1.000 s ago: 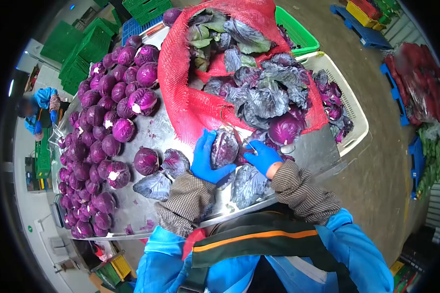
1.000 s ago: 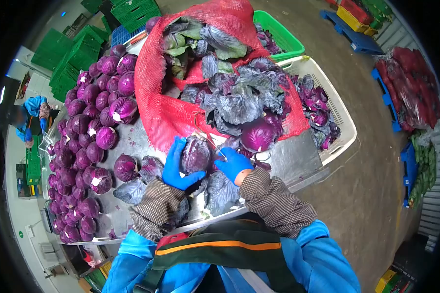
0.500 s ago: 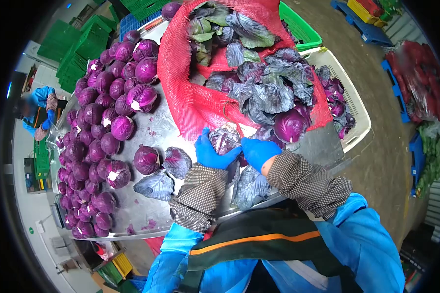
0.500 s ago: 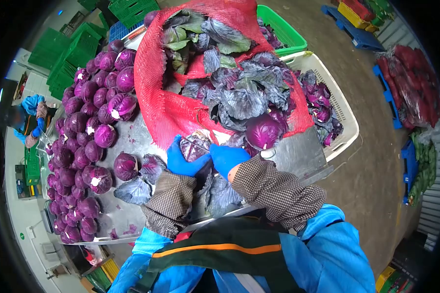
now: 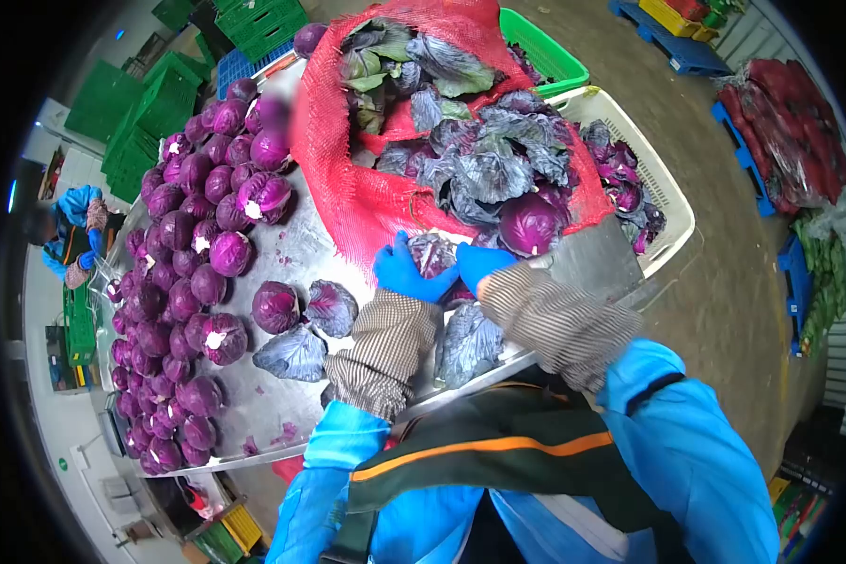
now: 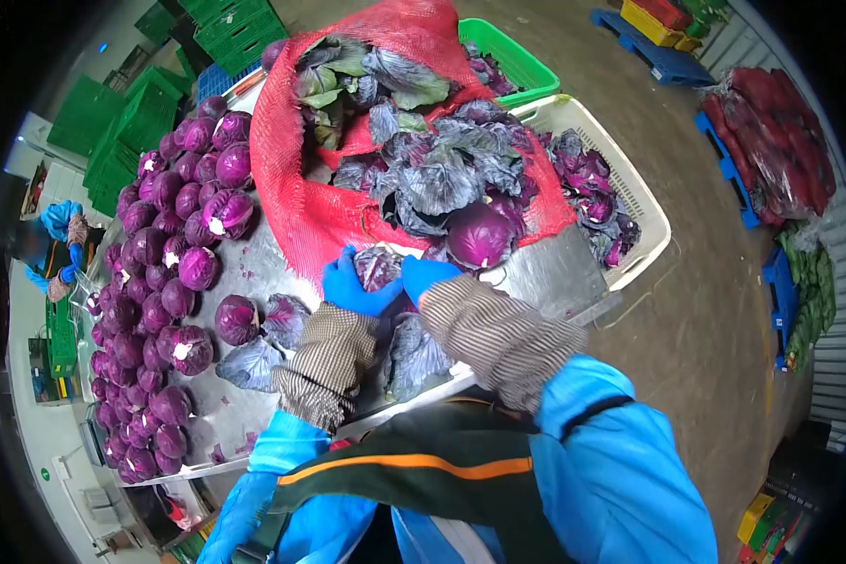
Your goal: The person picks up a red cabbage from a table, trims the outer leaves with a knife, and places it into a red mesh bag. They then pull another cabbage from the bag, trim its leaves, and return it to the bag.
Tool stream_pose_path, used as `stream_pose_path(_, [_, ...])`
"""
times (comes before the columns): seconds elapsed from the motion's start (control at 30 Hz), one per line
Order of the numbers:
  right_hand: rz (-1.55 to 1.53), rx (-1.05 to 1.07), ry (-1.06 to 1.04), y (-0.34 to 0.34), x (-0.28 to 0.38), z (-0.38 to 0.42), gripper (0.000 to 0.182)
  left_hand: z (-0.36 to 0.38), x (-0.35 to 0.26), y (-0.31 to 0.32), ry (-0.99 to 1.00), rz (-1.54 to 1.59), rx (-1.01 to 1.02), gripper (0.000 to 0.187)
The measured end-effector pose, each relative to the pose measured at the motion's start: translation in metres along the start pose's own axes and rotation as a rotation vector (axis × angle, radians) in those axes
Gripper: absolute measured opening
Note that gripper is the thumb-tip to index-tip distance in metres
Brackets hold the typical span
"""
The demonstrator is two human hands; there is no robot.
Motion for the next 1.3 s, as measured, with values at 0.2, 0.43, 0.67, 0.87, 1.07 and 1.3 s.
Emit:
stream_pose_path(0.2, [-0.070, 0.002, 0.082, 0.027, -0.032, -0.001, 0.036, 0.041, 0.016, -0.035, 0.309, 0.372, -0.009, 0.102])
stream_pose_path(0.43, [-0.492, -0.040, -0.173, 0.010, 0.046, 0.037, 0.060, 0.076, 0.076, -0.028, -0.241, 0.637, -0.090, 0.092])
stream_pose_path(0.67, [-0.472, 0.065, -0.194, 0.025, 0.056, 0.029, 0.063, 0.059, 0.030, -0.078, 0.214, 0.158, -0.020, 0.098])
stream_pose_path(0.87, [-0.556, -0.065, -0.200, 0.027, 0.060, 0.020, 0.055, 0.087, 0.074, -0.050, -0.401, 0.445, 0.266, 0.109])
stream_pose_path(1.07, [-0.554, -0.014, -0.203, 0.034, 0.064, 0.016, 0.056, 0.062, 0.027, -0.105, 0.118, 0.079, 0.044, 0.113])
stream_pose_path(1.3, [-0.148, -0.177, -0.230, -0.010, 0.071, 0.051, 0.030, 0.048, 0.073, -0.029, 0.019, 0.108, 0.004, 0.115])
Point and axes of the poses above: each hand's wrist, its own z-axis away from the middle knuckle, its own y-axis out of the palm, x = y × z, the point moved 7 cm from there along -z, towards the middle knuckle, and after that the axes turned 8 degrees about z, right-handed, at the moved point
